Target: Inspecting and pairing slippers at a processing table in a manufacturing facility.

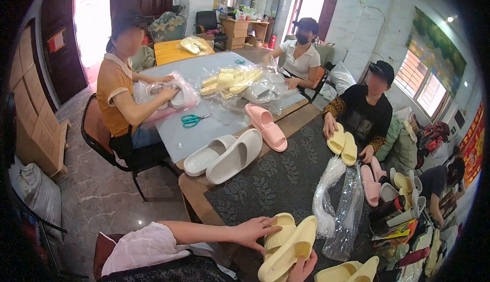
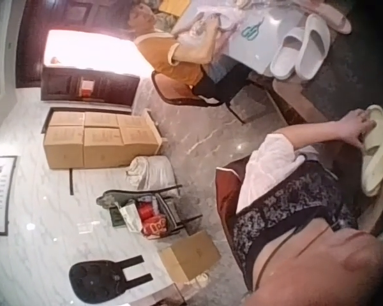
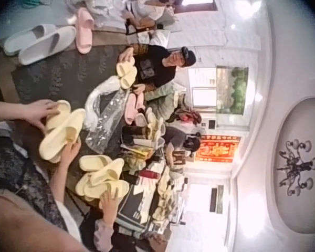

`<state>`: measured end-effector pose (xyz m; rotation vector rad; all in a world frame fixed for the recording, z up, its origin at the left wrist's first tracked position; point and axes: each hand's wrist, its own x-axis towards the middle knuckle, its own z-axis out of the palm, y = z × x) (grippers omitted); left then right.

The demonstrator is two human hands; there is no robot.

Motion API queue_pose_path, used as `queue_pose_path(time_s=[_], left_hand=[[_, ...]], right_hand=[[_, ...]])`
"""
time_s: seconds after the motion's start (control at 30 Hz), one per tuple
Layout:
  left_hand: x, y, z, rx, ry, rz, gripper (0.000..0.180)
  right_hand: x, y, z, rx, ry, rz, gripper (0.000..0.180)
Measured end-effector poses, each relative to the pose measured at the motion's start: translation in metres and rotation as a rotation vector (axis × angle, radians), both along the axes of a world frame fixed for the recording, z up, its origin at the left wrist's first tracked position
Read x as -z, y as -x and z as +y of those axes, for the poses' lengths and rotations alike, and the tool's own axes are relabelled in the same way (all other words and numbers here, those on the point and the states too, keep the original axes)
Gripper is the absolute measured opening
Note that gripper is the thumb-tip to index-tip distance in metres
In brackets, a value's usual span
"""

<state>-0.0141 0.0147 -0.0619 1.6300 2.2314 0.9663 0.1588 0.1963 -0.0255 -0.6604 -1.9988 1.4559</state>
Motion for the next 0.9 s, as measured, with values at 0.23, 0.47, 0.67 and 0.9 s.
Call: queue_pose_path(time_s=[0.23, 0.47, 0.67, 0.9], left_hand=[[-0.004, -0.013, 0.026, -0.133, 0.041, -0.01, 0.086], [-0.016, 0.028, 0.004, 0.048, 0.009, 0.022, 0.076], [-0.018, 0.044, -0.008, 0.208, 0.044, -0.021, 0.071], [-0.024, 0.045, 0.025, -0.025, 0.124, -0.004, 0.036]], right_hand=[[0.016, -0.018, 0.005, 0.021, -0.059, 0.003, 0.037], [-0.031, -0.036, -0.012, 0.054, -0.397, -0.27, 0.036], [-0.028, -0.04, -0.023, 0.095, -0.643, -0.5, 0.043], [-0.033, -0.047, -0.019, 0.156, -0.613, -0.583, 0.05]])
